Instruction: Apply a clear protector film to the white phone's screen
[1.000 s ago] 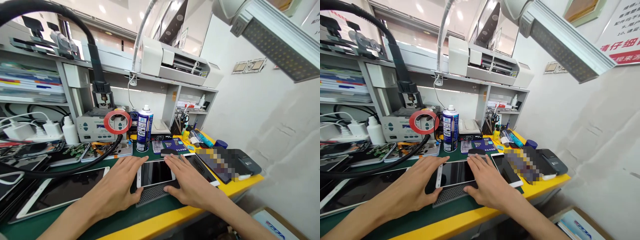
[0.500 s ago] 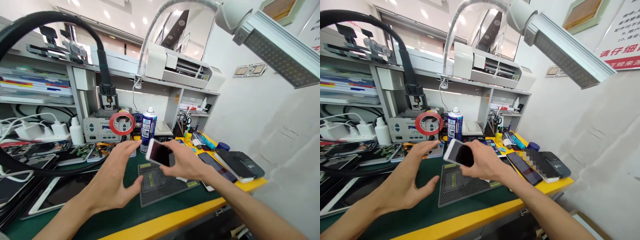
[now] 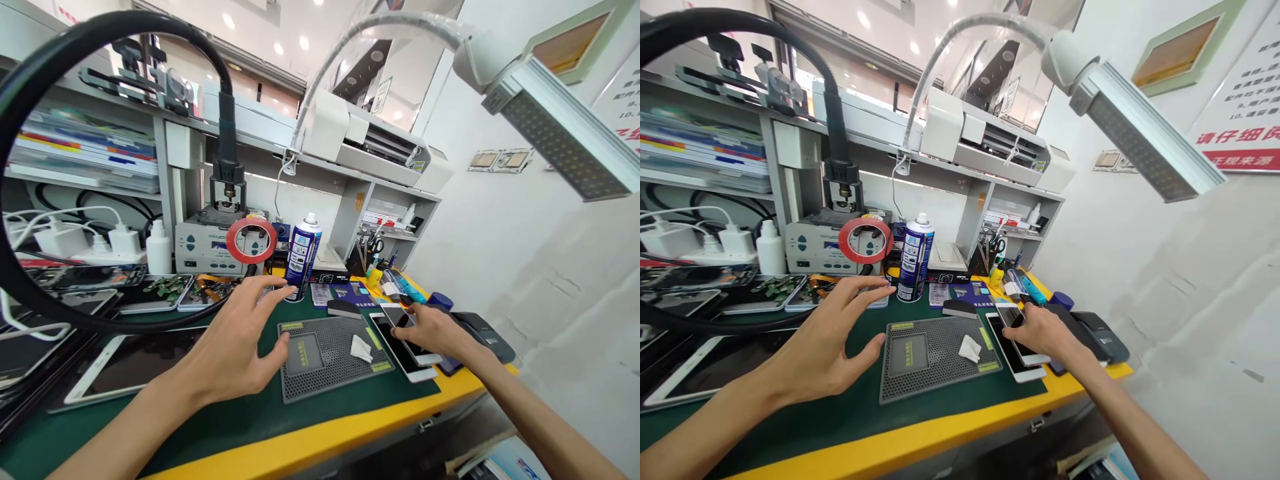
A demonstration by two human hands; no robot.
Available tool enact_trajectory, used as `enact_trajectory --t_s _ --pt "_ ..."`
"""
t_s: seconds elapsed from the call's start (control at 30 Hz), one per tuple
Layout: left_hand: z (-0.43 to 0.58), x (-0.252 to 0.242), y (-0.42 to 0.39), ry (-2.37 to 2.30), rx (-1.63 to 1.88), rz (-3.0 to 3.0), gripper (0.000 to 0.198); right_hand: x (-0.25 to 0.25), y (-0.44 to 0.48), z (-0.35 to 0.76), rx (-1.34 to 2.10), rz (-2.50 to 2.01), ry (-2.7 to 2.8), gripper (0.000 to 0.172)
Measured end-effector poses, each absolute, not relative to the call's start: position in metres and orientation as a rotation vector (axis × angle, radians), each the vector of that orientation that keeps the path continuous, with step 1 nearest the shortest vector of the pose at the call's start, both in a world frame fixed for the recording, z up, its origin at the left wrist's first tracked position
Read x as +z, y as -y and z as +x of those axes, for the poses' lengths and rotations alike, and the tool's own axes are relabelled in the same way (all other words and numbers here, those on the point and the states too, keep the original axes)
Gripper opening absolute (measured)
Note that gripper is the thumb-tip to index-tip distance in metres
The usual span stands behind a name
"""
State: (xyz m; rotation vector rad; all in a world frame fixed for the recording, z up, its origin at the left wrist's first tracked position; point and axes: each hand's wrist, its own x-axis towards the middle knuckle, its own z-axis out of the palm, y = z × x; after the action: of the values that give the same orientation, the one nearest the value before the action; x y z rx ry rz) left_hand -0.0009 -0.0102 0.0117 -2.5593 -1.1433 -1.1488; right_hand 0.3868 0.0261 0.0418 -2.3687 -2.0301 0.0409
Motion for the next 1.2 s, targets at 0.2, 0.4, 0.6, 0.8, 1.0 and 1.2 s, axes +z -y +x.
enact_trajectory --t_s 0.2,0.4,0.6,0.8,1.0,1.2 --pt "-0.001 0.011 0.009 1.171 -1.113 -2.566 0.054 0.034 -0.026 0.381 0.060 -2.349 2.153 0.047" --pt "0.000 0.012 0.009 1.157 -1.093 -2.579 0.053 0.033 -0.026 0.374 0.042 -2.333 2.235 0.049" --pt "0.000 0.011 0.010 1.146 -1.100 -2.602 0.054 0.032 -0.024 0.373 0.024 -2.317 2.285 0.050" --pt "0.000 0.011 0.009 1.154 -1.094 -2.605 0.054 0.032 -0.021 0.373 0.043 -2.295 2.326 0.053" --pt "0.000 0.010 0.009 1.150 -1.111 -2.602 0.054 0.028 -0.020 0.375 0.053 -2.261 2.370 0.052" --pt "-0.001 0.011 0.009 1.181 -1.133 -2.588 0.054 0.021 -0.019 0.380 -0.007 -2.204 2.408 0.053"
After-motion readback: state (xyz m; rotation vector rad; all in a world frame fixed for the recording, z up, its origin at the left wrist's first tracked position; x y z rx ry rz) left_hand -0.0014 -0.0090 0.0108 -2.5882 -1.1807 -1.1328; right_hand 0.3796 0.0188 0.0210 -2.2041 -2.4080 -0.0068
